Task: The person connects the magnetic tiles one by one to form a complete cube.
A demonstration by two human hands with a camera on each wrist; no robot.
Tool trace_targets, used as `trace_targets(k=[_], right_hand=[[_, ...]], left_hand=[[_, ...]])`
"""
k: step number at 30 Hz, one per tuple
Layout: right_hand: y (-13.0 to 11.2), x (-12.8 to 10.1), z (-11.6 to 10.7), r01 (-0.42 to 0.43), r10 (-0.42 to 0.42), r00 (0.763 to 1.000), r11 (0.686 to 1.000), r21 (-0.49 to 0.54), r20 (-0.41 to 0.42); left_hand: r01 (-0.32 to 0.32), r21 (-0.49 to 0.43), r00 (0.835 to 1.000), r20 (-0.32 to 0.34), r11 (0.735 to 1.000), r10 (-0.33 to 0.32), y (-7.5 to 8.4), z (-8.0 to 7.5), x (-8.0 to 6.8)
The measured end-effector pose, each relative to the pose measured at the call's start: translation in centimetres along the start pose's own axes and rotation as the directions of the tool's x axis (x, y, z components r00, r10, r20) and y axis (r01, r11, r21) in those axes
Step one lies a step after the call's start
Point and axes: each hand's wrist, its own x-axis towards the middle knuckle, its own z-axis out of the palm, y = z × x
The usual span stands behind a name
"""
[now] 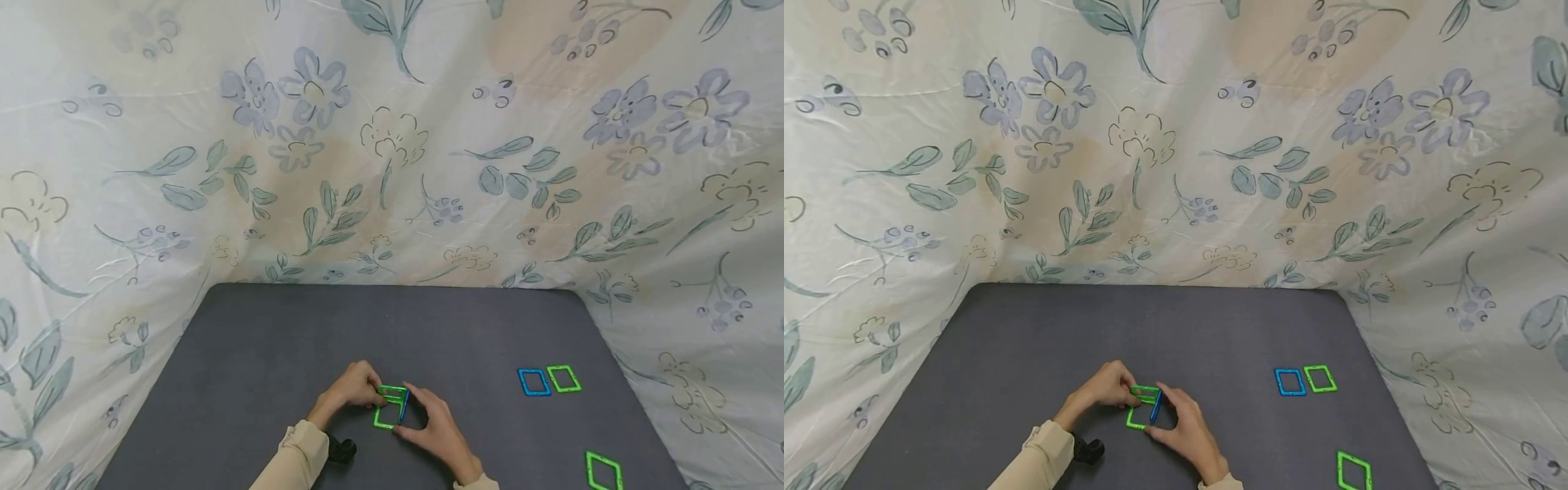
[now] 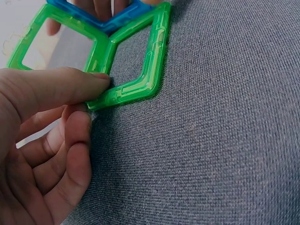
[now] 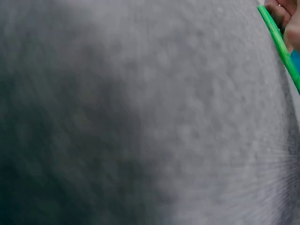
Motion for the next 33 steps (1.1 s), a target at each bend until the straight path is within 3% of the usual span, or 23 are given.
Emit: trace_targets(k=[4,11,20,24,28,33], right_hand=[[0.0,-0.1,0.2,-0.012,0.012,1.0,0.999,-0.037,-0.004],[-0.1,-0.4,0.2,-0.114,0.114,0.992,0.993,-0.006,0.049],[0.2,-0.4,0.2,-0.139,0.139,0.988,0.99,-0.014,0.072],[0.1,-0.5,0.2,-0.141,0.142,0.988,0.99,-0.016,0.061],[0.1,-0.5,0.3,-0.13,0.131,0.99,0.991,-0.023,0.045],[0.1,-0.5,0.3,-0.109,0.11,0.993,0.994,-0.014,0.038]], left_hand=[[0.002,-0.012,1.0,0.002,1.0,-0.002,0.0,0.0,0.0],[0.002,-0.004,1.0,-0.001,1.0,-0.002,0.0,-0.1,-0.1],[0.004,0.016,1.0,0.0,1.0,-0.004,0.1,-0.1,-0.2],[-0.042,0.052,0.999,0.03,0.998,0.041,0.2,-0.5,-0.4],[-0.104,0.143,0.991,0.094,0.984,0.091,0.9,-1.8,-0.4],[-0.22,0.281,0.968,0.181,0.934,0.173,3.2,-3.7,0.5]])
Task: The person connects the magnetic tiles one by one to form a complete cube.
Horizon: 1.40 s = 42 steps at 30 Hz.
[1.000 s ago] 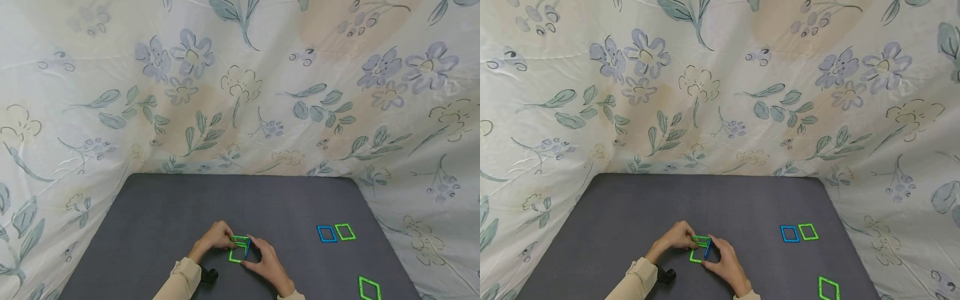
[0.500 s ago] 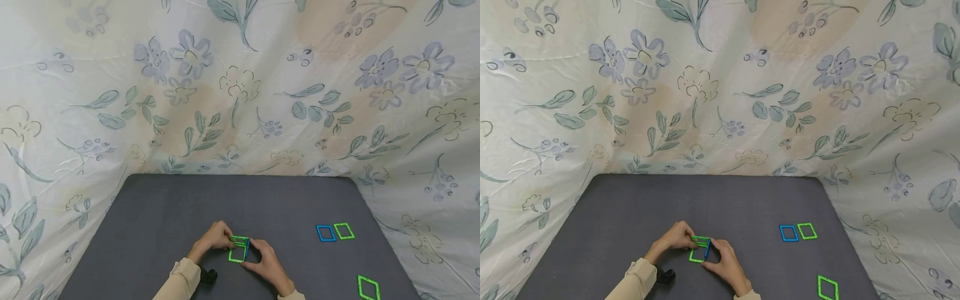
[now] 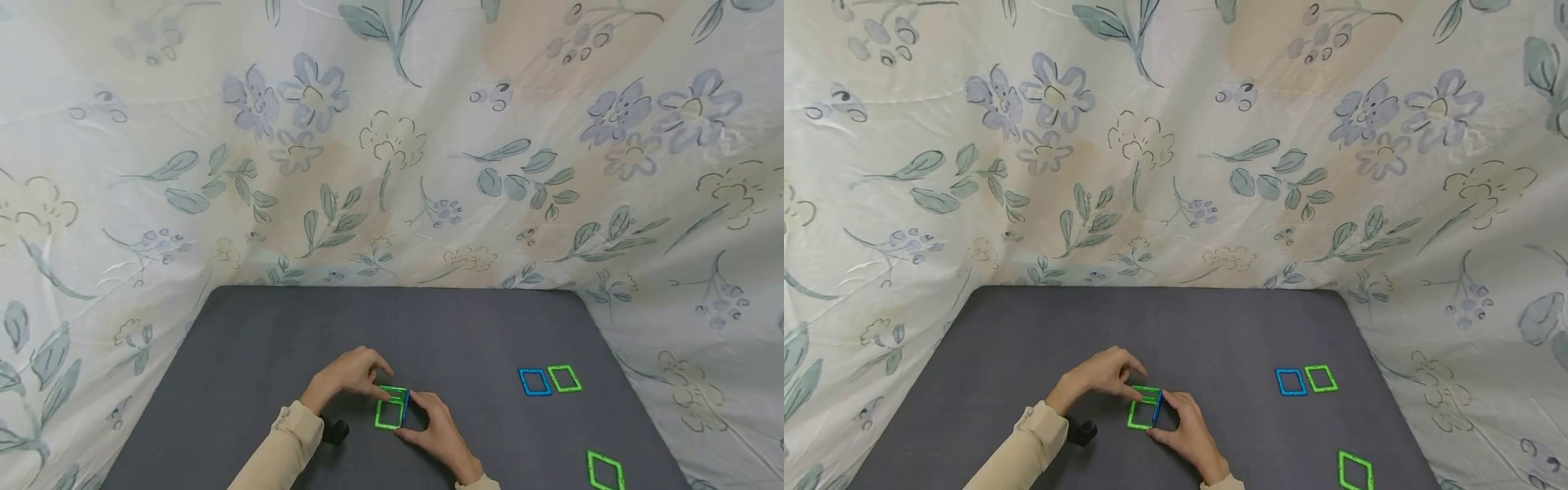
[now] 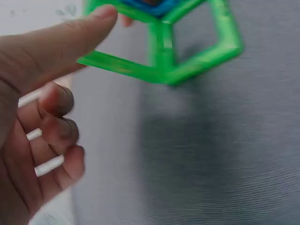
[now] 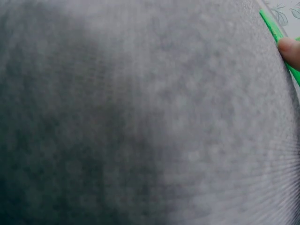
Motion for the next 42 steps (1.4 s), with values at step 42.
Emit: trace_targets(k=[42], right_hand=[[0.8,-0.1,-2.0,0.073,-0.074,0.995,0.997,0.025,0.072]], left_hand=[[-0.187,0.029,0.952,0.25,0.982,0.174,1.2,-0.6,3.1]])
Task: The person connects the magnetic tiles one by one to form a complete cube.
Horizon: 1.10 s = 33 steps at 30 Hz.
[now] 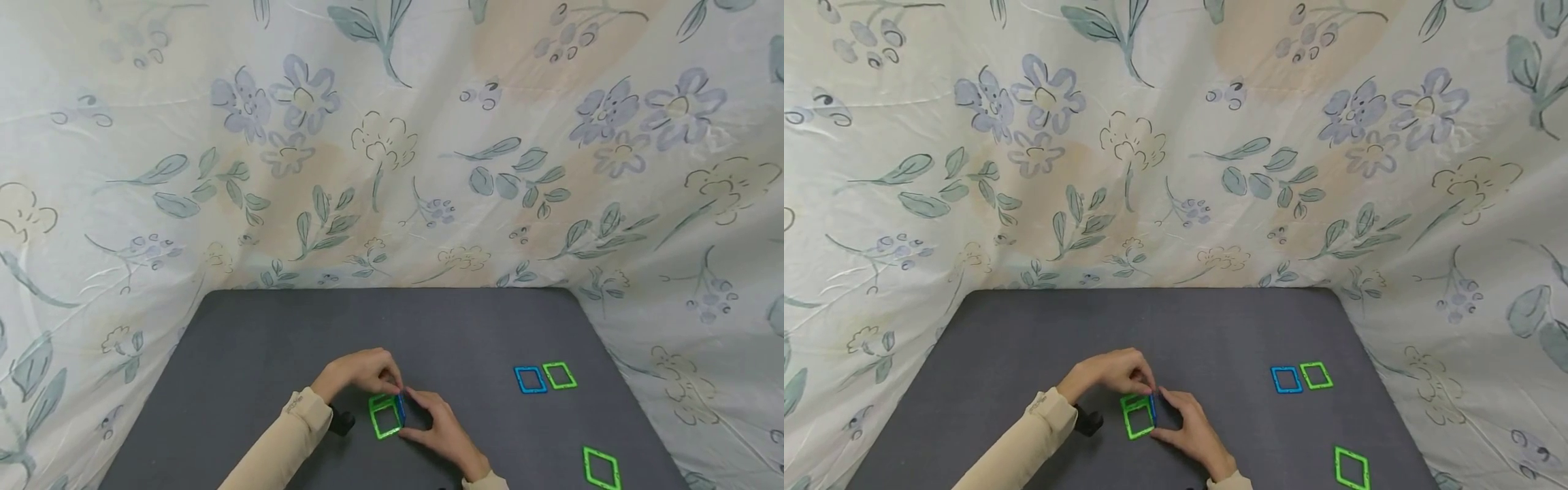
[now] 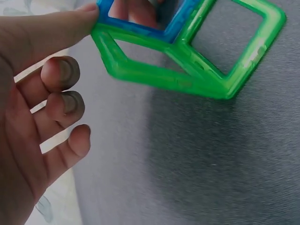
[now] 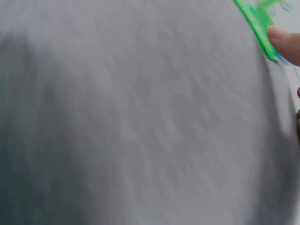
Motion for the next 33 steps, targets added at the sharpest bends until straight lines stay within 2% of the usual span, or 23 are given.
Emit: trace_targets(k=[4,8,10,13,16,20,28,30,33], right_hand=[[0.5,-0.6,-1.7,-0.039,0.038,0.999,0.999,-0.018,-0.029],[1.1,-1.5,-3.9,-0.016,0.005,0.992,0.996,-0.091,-0.123],[1.4,-2.0,-5.1,-0.005,-0.019,0.986,0.99,-0.138,-0.167],[1.7,-2.8,-6.9,-0.011,-0.028,0.979,0.982,-0.191,-0.201],[2.0,-3.7,-8.5,-0.061,0.018,0.981,0.973,-0.22,-0.194],[2.6,-4.9,-10.7,-0.123,0.073,0.981,0.951,-0.284,-0.178],[4.7,-8.4,-15.4,-0.146,0.074,0.981,0.894,-0.423,-0.181],[5.1,-9.3,-16.5,-0.17,0.109,0.981,0.884,-0.436,-0.162],[5.6,-10.5,-18.1,-0.255,0.236,0.967,0.862,-0.439,-0.1]], left_hand=[[0.004,-0.05,0.997,-0.073,0.999,-0.008,-0.4,0.6,-0.9],[0.019,-0.064,0.983,-0.182,0.998,-0.031,-0.6,1.6,-2.0],[0.029,-0.066,0.969,-0.244,0.997,-0.044,-0.7,2.2,-2.5],[0.057,-0.071,0.938,-0.337,0.996,-0.078,-0.7,3.2,-3.2],[0.099,-0.099,0.903,-0.41,0.99,-0.131,-0.5,4.1,-3.7],[0.126,-0.157,0.867,-0.462,0.98,-0.186,-0.1,5.0,-4.0],[0.124,-0.209,0.824,-0.523,0.97,-0.218,0.3,6.0,-4.3],[0.133,-0.22,0.818,-0.526,0.966,-0.232,0.3,6.1,-4.3],[0.143,-0.228,0.812,-0.529,0.963,-0.246,0.4,6.1,-4.3]])
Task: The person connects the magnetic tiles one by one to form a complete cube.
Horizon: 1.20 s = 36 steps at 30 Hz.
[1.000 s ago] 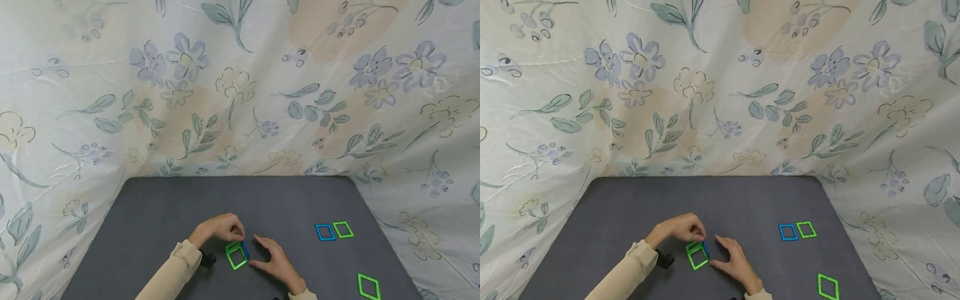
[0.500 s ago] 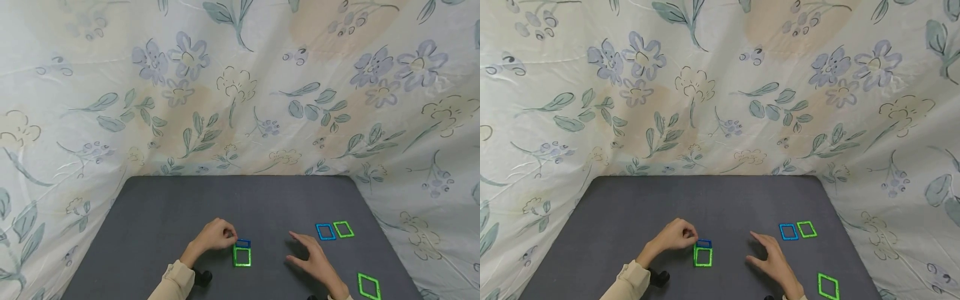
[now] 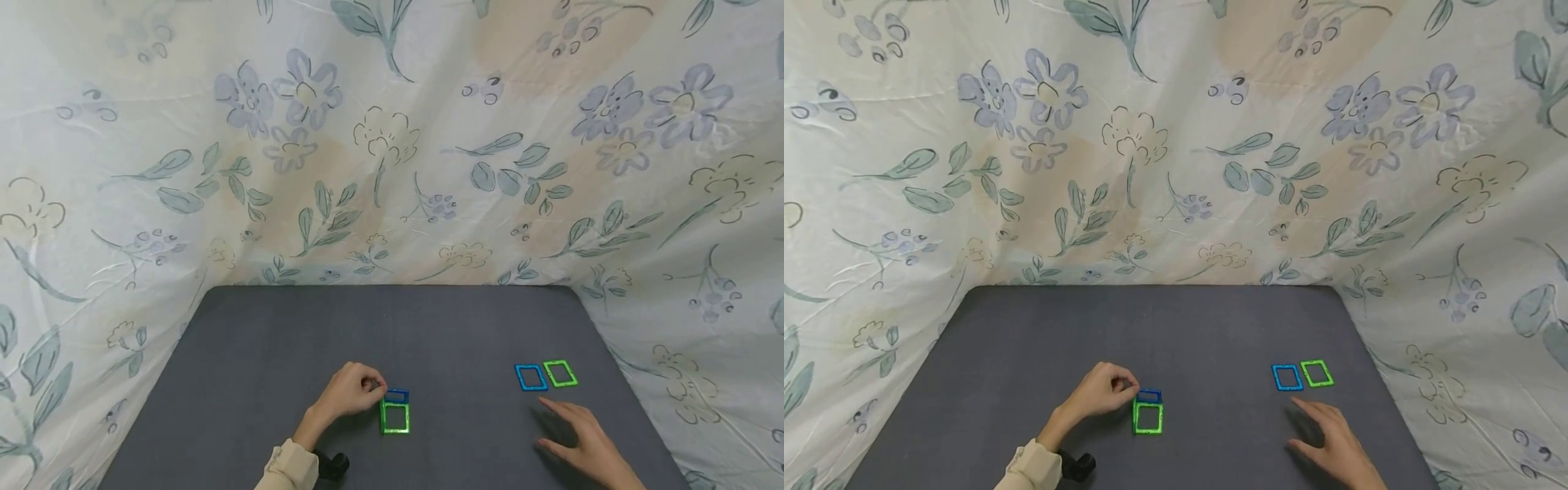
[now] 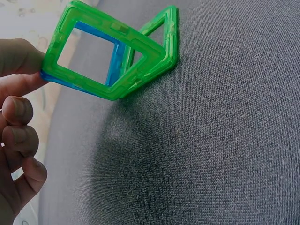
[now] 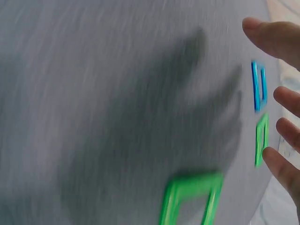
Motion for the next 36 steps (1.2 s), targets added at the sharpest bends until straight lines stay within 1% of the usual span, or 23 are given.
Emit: trace_targets(k=[1,3,4,6,9,11,13,16,20,24,27,30,32,36], right_hand=[[0.4,-0.2,-0.4,-0.038,0.039,0.998,0.999,-0.012,0.047],[1.1,-0.6,-1.3,-0.104,0.107,0.986,0.994,-0.031,0.128],[1.5,-0.7,-1.7,-0.128,0.134,0.977,0.991,-0.043,0.164],[2.2,-0.9,-2.3,-0.151,0.161,0.966,0.986,-0.064,0.204],[3.1,-1.3,-3.0,-0.143,0.156,0.96,0.987,-0.07,0.234],[3.6,-1.4,-3.3,-0.149,0.165,0.951,0.986,-0.078,0.263],[4.0,-1.6,-3.6,-0.161,0.183,0.937,0.982,-0.098,0.296],[4.3,-1.7,-3.8,-0.198,0.237,0.908,0.97,-0.143,0.346],[4.9,-2.0,-4.0,-0.218,0.269,0.887,0.96,-0.173,0.375],[5.7,-2.6,-4.0,-0.205,0.25,0.874,0.967,-0.151,0.417],[6.5,-3.1,-3.9,-0.172,0.199,0.878,0.98,-0.101,0.435],[7.1,-3.6,-3.6,-0.168,0.184,0.88,0.983,-0.074,0.438],[7.5,-3.8,-3.5,-0.166,0.182,0.882,0.983,-0.075,0.435],[8.0,-4.0,-3.2,-0.189,0.206,0.866,0.978,-0.084,0.455]], left_hand=[[-0.003,-0.002,1.0,-0.003,1.0,0.003,0.0,0.0,0.0],[-0.008,-0.007,1.0,-0.006,1.0,0.008,0.0,0.0,0.0],[-0.01,-0.012,1.0,-0.007,1.0,0.01,0.0,-0.1,0.0],[-0.012,-0.018,1.0,-0.009,1.0,0.012,0.0,-0.1,-0.1],[-0.009,-0.019,1.0,-0.009,1.0,0.009,0.0,-0.2,-0.1],[-0.006,-0.016,1.0,-0.007,1.0,0.006,0.0,-0.2,-0.1],[-0.005,-0.015,1.0,-0.005,1.0,0.005,-0.1,-0.2,-0.1],[-0.005,-0.013,1.0,-0.003,1.0,0.005,-0.1,-0.2,0.0],[-0.013,-0.011,1.0,-0.009,1.0,0.013,-0.1,-0.2,0.0],[-0.011,-0.003,1.0,-0.008,1.0,0.011,-0.1,-0.2,0.0],[-0.01,0.005,1.0,-0.008,1.0,0.01,-0.2,-0.2,0.0],[-0.013,0.005,1.0,-0.007,1.0,0.013,-0.2,-0.2,0.0],[-0.012,0.001,1.0,-0.003,1.0,0.012,-0.1,-0.2,-0.1],[-0.011,-0.013,1.0,0.003,1.0,0.011,-0.1,-0.3,-0.1]])
